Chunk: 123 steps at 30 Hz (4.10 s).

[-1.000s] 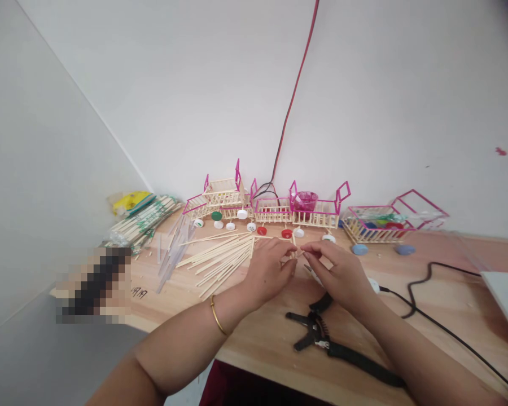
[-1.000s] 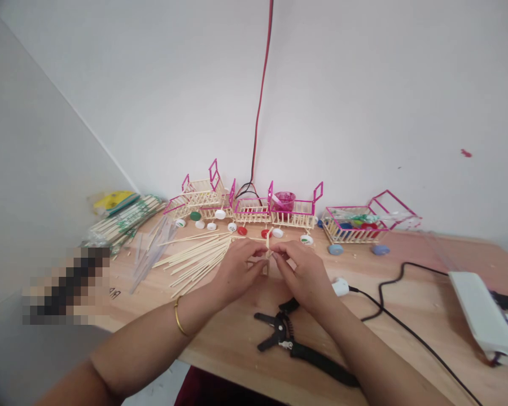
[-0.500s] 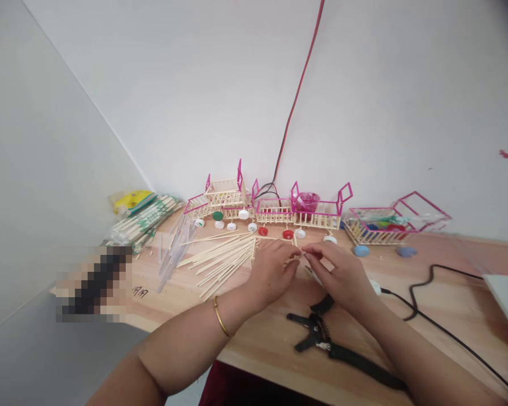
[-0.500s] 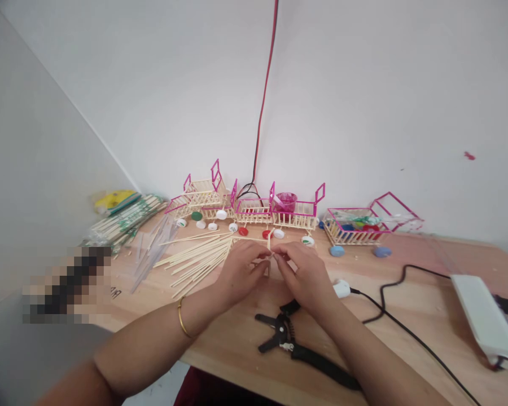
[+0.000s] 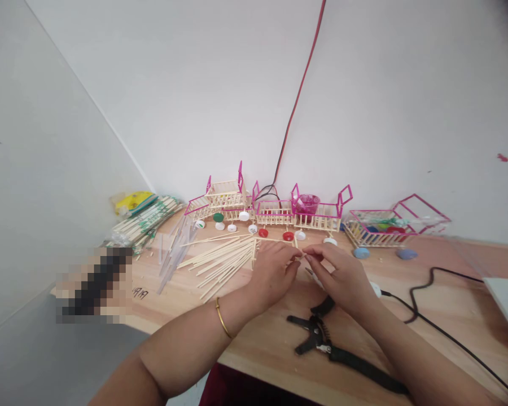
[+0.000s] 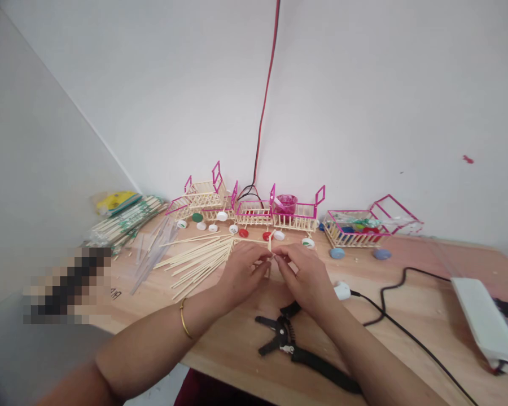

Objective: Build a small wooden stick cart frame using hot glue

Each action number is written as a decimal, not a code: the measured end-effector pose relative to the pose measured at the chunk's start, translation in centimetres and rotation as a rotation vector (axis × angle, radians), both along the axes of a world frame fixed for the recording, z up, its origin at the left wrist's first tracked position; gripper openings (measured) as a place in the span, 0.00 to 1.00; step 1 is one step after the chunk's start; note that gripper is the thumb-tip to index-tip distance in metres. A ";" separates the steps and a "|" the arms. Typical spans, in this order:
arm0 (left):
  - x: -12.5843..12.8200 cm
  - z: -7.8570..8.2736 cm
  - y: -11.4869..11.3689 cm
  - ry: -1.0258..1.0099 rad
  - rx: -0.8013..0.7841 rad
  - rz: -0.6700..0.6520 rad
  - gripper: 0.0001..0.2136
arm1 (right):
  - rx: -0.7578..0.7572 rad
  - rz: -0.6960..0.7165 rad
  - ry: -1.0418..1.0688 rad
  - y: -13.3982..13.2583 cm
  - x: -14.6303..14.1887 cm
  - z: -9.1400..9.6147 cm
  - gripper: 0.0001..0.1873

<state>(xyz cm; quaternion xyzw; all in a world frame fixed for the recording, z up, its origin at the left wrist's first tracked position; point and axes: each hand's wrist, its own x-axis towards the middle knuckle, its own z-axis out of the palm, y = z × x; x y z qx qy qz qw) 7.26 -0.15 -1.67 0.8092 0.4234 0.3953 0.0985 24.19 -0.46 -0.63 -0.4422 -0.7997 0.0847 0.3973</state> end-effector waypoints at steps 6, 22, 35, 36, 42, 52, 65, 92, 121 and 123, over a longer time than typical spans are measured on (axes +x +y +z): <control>0.0 0.1 -0.1 0.013 -0.008 0.009 0.06 | 0.025 -0.027 -0.004 0.0 0.1 -0.2 0.09; -0.1 0.2 -0.1 -0.009 -0.010 0.025 0.05 | 0.068 -0.056 0.002 0.0 0.2 -0.1 0.08; 0.0 0.1 -0.1 0.016 0.009 0.018 0.04 | 0.034 -0.030 0.008 -0.1 0.1 -0.1 0.08; 0.0 0.1 -0.1 0.017 0.014 0.017 0.04 | 0.033 -0.027 0.007 -0.1 0.2 -0.1 0.08; 0.0 0.2 -0.1 0.027 0.018 0.015 0.04 | 0.019 -0.017 0.004 -0.1 0.1 0.0 0.08; 0.0 0.1 0.0 0.019 0.020 0.014 0.03 | 0.055 -0.041 0.005 0.0 0.2 -0.4 0.08; -0.2 0.2 -0.1 0.149 -0.026 0.111 0.11 | 0.076 -0.083 0.014 0.0 0.7 -0.3 0.09; -0.3 0.7 -0.3 0.246 0.018 0.079 0.07 | 0.009 -0.119 0.063 0.2 1.6 -0.1 0.09; -6.2 3.7 3.0 0.228 -0.311 -0.064 0.08 | -0.075 -0.128 0.057 0.7 3.3 -0.4 0.07; -6.3 3.9 2.8 0.235 -0.291 -0.050 0.12 | -0.077 -0.117 0.053 0.6 3.3 -0.3 0.07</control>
